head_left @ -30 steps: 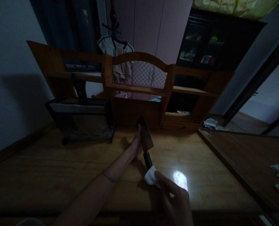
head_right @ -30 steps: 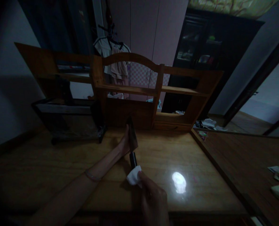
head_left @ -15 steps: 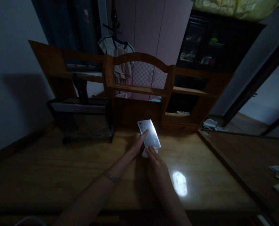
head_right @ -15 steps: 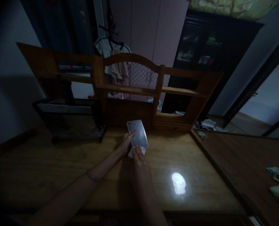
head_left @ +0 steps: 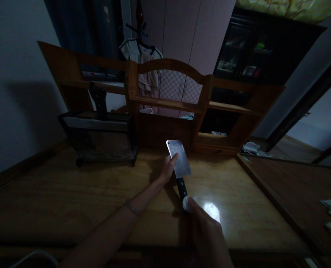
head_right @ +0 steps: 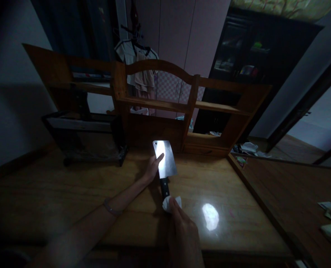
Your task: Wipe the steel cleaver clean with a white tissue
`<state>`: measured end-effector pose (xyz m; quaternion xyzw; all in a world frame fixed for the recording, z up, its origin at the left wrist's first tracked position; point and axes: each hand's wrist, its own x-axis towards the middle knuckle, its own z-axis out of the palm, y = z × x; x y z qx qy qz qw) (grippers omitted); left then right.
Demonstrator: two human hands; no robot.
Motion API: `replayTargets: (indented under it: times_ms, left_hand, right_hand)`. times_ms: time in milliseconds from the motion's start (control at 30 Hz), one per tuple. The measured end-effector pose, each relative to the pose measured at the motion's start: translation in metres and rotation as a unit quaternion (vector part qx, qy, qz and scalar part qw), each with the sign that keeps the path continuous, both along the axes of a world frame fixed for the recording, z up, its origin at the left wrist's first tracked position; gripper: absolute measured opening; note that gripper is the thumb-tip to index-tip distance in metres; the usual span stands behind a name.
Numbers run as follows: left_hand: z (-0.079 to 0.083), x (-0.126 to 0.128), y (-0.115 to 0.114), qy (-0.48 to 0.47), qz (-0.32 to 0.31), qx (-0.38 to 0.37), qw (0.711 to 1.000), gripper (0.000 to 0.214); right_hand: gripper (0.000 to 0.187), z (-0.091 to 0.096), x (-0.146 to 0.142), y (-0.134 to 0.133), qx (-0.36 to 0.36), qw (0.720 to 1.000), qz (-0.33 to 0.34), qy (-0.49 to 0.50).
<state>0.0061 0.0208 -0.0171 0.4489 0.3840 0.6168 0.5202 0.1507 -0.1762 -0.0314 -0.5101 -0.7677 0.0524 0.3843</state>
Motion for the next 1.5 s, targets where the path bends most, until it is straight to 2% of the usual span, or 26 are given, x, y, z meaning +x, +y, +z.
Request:
replayTargets:
  times_ms: [133,267,333,433,600,800,900,1033,1167,1267,1367,1433,1500]
  left_hand:
    - [0.002,0.003,-0.003,0.009,-0.032,0.019,0.999,0.052]
    - [-0.004,0.001,0.004,0.050,-0.011,0.022,0.998,0.051]
    - [-0.007,-0.001,0.008,0.076,0.005,0.023,0.997,0.050]
    - [-0.010,-0.002,0.010,0.103,0.027,0.032,0.994,0.047]
    - [-0.012,-0.002,0.006,0.120,0.035,0.046,0.991,0.045]
    - [-0.011,-0.003,0.006,0.135,0.038,0.065,0.988,0.045]
    - [-0.010,-0.004,0.005,0.138,0.033,0.069,0.987,0.046]
    - [-0.010,-0.005,0.004,0.144,0.030,0.064,0.987,0.046]
    - [-0.011,-0.004,0.005,0.137,0.028,0.054,0.989,0.045]
    - [-0.012,-0.003,0.007,0.124,0.029,0.044,0.991,0.046]
    - [-0.014,-0.001,0.008,0.106,0.025,0.031,0.994,0.048]
    - [-0.014,0.001,0.009,0.093,0.021,0.022,0.995,0.048]
    - [-0.014,0.002,0.009,0.081,0.019,0.014,0.996,0.048]
  right_hand:
    - [0.046,0.019,-0.002,0.014,0.043,0.998,-0.047,0.021]
    - [0.058,0.041,-0.031,0.043,0.032,0.999,0.013,0.006]
    - [0.067,0.041,-0.043,0.053,0.027,0.998,0.040,-0.029]
    - [0.071,0.029,-0.048,0.058,0.022,0.998,0.027,-0.057]
    - [0.073,0.010,-0.035,0.045,0.019,0.997,0.017,-0.066]
    - [0.076,0.002,-0.021,0.014,0.035,0.996,0.027,-0.078]
    - [0.078,-0.002,-0.011,-0.002,0.049,0.993,0.053,-0.097]
    - [0.074,-0.012,0.007,-0.018,0.054,0.986,0.095,-0.123]
    - [0.063,-0.019,0.028,-0.028,0.037,0.993,0.084,-0.074]
    - [0.052,-0.009,0.036,-0.026,0.018,0.999,0.029,-0.022]
    - [0.043,0.014,0.029,-0.010,0.033,0.999,-0.024,-0.001]
    - [0.042,0.027,0.016,0.006,0.064,0.997,-0.027,0.019]
    - [0.045,0.035,-0.001,0.024,0.045,0.999,-0.005,0.028]
